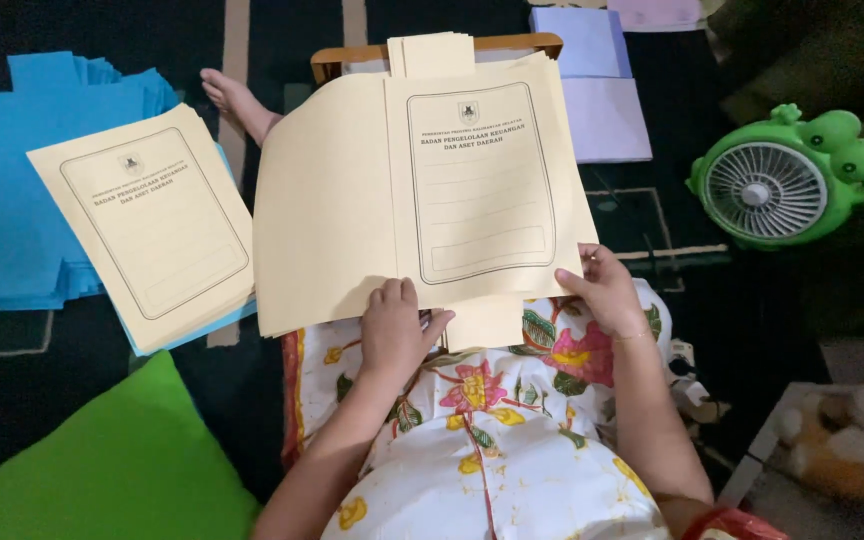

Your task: The person is manually folding the flaps of paper folders over a wooden template and smoothing them down to create clean folds.

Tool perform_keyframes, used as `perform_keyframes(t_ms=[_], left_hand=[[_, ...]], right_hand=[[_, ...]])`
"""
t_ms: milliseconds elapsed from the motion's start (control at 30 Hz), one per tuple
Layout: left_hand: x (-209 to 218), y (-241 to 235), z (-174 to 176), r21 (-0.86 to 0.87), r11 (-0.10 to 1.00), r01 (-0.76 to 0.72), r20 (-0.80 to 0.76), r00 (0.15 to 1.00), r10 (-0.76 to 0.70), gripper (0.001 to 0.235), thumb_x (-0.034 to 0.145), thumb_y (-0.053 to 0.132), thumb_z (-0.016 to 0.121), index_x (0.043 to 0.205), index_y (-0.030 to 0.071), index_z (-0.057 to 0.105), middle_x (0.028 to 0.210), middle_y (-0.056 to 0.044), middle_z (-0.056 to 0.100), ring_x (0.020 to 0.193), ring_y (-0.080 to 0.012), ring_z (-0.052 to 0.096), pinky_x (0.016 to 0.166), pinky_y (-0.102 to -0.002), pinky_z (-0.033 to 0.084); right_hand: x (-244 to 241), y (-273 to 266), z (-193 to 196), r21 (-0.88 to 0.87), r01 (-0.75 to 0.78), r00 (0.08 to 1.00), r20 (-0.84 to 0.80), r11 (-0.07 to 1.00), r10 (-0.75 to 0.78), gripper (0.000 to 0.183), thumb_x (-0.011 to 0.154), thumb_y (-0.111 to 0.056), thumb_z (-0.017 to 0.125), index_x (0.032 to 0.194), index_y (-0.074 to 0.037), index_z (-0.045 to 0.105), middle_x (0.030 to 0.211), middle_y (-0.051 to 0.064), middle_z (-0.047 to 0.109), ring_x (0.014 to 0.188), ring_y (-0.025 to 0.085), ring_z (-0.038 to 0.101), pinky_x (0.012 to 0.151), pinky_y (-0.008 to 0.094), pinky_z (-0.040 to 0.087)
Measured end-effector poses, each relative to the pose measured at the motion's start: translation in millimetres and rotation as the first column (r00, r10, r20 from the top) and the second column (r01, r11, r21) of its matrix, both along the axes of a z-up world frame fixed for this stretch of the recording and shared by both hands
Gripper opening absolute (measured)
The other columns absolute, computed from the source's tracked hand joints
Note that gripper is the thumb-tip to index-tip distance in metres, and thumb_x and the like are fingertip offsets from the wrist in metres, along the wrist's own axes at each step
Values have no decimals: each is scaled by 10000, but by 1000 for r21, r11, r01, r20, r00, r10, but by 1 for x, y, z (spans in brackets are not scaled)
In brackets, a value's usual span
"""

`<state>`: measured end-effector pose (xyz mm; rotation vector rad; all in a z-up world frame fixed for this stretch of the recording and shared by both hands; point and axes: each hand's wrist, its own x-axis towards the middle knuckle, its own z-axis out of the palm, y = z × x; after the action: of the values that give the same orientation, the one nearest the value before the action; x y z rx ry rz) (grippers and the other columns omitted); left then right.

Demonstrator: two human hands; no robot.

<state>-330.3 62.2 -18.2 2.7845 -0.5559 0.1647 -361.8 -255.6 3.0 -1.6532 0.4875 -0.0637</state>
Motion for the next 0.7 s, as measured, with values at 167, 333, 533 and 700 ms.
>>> perform_keyframes(t_ms=[167, 333, 533, 700], left_hand=[[5, -9, -20, 13, 997, -74, 205, 976, 70, 545, 795, 539, 644, 988, 31, 678, 852, -86, 575, 767, -282, 661, 630, -374, 561], [6, 6, -2, -177, 981, -84, 232, 965, 124, 182, 858, 301, 643, 844, 122, 672, 722, -23, 553, 620, -256, 666, 545, -363, 545], [1, 30, -13, -496, 850, -176, -14, 981, 195, 341, 1040, 222, 560, 764, 41, 646, 646, -73, 491, 636, -305, 639, 556, -322, 520], [-6, 45, 10, -694, 434, -574, -619, 784, 46, 363, 1085, 247, 481, 1214, -44, 655, 1041, -221, 738, 1015, -287, 763, 844, -366, 635]], right_hand=[[7, 38, 19, -575, -39, 967, -229, 817, -115, 886, 781, -568, 863, 1427, -99, 480, 1163, 239, 702, 1099, 419, 688, 955, 522, 545], [6, 55, 36, -640, -28, 972, -198, 768, -130, 887, 890, -596, 738, 1514, -60, 405, 1263, 297, 621, 1177, 510, 626, 994, 641, 489], [2, 39, 28, -706, -114, 983, -183, 699, -25, 810, 896, -470, 753, 1499, -9, 469, 1258, 304, 555, 1123, 551, 637, 944, 588, 550], [9, 21, 3, -755, -205, 965, -260, 623, 1, 749, 905, -509, 699, 1522, -123, 520, 1277, 230, 572, 1121, 497, 661, 970, 555, 543]])
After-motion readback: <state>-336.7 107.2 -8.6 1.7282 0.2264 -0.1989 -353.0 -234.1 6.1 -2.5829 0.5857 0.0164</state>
